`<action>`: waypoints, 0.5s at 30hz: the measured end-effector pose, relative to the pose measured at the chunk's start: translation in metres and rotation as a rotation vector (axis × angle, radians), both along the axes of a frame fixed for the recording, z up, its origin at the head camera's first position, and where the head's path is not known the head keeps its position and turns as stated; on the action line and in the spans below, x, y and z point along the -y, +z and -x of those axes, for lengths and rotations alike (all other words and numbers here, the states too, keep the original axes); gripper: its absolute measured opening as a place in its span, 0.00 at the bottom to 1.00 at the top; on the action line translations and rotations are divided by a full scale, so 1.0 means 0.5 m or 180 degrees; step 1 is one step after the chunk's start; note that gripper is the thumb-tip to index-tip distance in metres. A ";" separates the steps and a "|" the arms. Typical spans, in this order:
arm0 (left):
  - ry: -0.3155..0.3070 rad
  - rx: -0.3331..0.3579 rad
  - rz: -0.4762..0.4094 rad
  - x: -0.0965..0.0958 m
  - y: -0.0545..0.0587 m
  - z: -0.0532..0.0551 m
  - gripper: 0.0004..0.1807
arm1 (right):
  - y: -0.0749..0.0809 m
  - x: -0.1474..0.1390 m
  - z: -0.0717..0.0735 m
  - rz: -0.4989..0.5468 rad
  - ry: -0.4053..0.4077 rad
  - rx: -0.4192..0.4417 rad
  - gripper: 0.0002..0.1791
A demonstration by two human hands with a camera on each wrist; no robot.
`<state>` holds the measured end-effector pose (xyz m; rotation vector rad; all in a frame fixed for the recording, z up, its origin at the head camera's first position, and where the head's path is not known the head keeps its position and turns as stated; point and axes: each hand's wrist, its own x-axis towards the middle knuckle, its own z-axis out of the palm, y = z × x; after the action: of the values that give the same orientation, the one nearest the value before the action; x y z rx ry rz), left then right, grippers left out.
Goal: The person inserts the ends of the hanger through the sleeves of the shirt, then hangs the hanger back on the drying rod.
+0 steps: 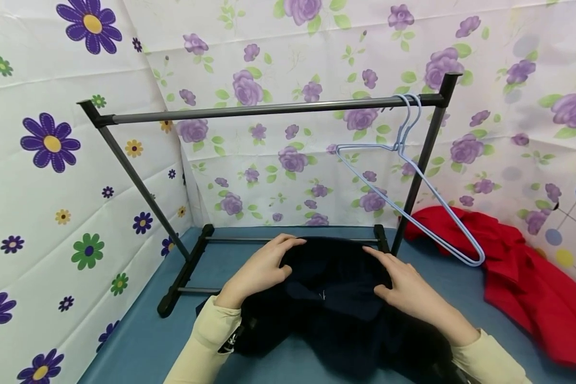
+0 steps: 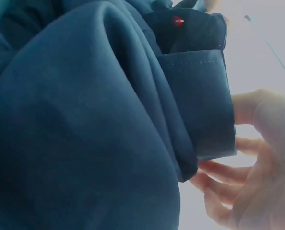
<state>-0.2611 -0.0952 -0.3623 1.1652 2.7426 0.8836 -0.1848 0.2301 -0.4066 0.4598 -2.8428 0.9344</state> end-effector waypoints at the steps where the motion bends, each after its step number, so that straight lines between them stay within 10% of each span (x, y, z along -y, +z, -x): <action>1: 0.0009 -0.0049 0.0026 0.003 0.000 0.000 0.35 | 0.003 -0.004 0.000 0.0020 0.0031 0.0030 0.45; 15: 0.0213 -0.0301 0.0211 0.048 0.000 -0.019 0.29 | 0.029 -0.048 -0.014 0.0350 0.0225 0.0120 0.31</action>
<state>-0.2516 -0.1191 -0.3621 1.1389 2.8776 0.7561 -0.1775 0.2538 -0.3923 0.5385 -2.8065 1.1167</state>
